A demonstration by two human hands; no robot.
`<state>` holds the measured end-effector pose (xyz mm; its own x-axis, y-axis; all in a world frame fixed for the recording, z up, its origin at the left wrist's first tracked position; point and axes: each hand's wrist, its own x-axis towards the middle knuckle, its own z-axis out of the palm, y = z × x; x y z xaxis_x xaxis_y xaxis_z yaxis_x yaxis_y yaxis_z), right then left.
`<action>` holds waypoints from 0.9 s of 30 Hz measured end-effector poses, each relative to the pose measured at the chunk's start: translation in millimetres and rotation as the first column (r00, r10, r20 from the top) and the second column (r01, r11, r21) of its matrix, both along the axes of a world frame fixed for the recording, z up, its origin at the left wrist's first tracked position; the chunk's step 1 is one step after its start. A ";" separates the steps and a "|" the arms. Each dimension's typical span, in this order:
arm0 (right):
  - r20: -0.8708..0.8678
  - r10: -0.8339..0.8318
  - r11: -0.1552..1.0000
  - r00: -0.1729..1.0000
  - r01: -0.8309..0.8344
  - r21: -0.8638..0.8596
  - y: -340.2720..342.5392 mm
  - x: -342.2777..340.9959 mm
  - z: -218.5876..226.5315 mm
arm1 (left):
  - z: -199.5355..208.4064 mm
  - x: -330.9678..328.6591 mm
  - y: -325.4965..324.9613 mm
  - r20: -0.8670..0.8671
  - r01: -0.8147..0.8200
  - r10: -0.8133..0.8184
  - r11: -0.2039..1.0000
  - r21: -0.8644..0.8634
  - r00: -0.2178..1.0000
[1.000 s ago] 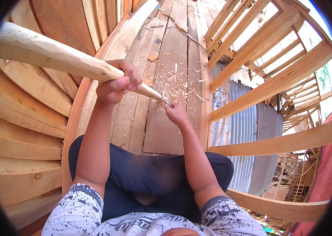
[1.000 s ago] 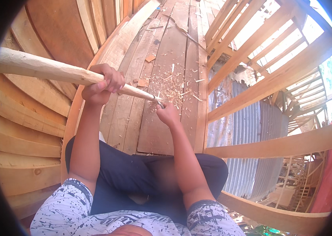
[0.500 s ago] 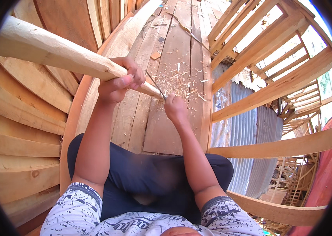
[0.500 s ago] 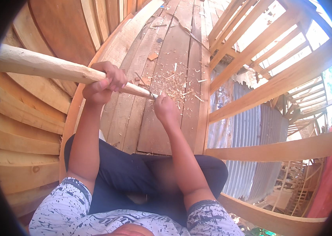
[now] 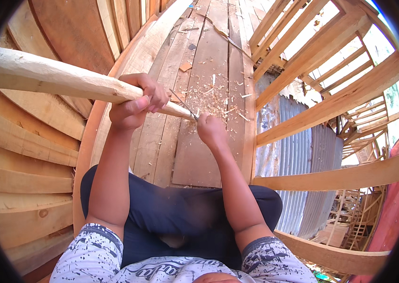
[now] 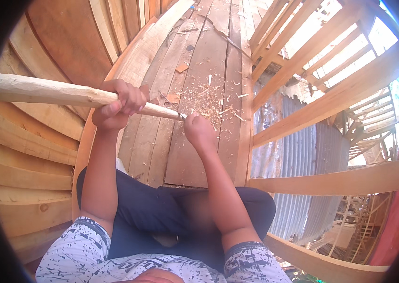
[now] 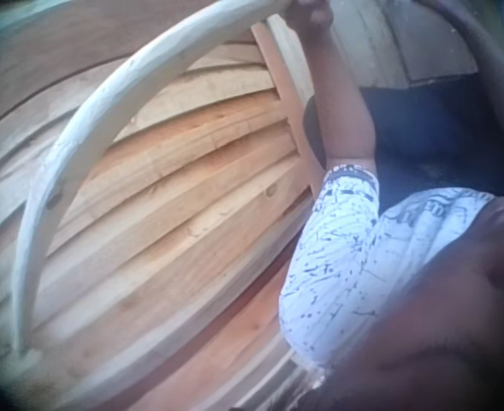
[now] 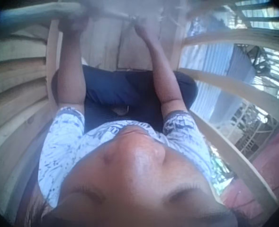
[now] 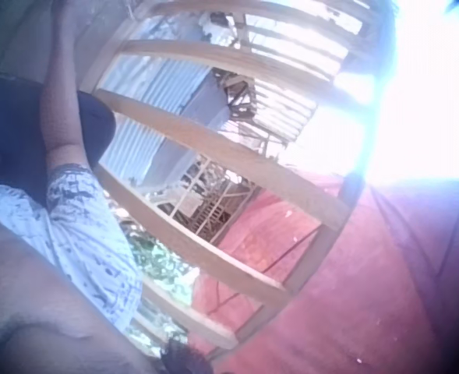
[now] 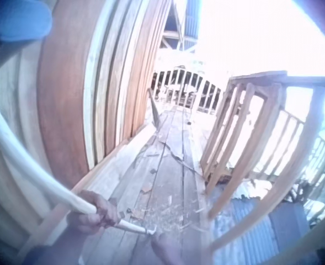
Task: The person is sitting cross-legged on a wooden floor and carving a long, curved piece of wood using a small knife. They hold the wood with their left hand and use the knife in their right hand to shave off thin layers, creating wood shavings that fall onto the floor.
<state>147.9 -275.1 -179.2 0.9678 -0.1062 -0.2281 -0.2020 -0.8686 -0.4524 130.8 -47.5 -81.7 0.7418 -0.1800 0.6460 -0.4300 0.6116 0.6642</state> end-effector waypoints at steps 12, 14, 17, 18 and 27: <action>-0.048 -0.081 0.994 0.996 0.077 -0.078 -14.0 10.0 -22.3 | 3.6 1.4 3.2 0.024 0.071 -0.072 0.997 0.025 0.997; -0.091 -0.009 0.999 0.996 0.004 -0.050 -12.7 5.4 -3.9 | 3.3 0.0 0.2 0.016 0.042 -0.043 0.999 0.008 0.999; -0.028 -0.012 1.000 1.000 0.011 -0.022 -7.0 3.9 -8.9 | 0.2 -0.5 -0.1 0.009 0.023 -0.023 1.000 0.007 1.000; -0.041 -0.039 0.999 0.998 0.037 -0.040 -14.2 6.5 -14.9 | 1.5 1.6 -0.2 0.031 0.052 -0.052 0.999 0.007 0.998; -0.017 -0.009 0.998 1.000 0.008 -0.068 -10.9 8.1 -7.3 | 1.7 3.8 1.0 0.072 0.048 -0.051 0.998 0.047 0.996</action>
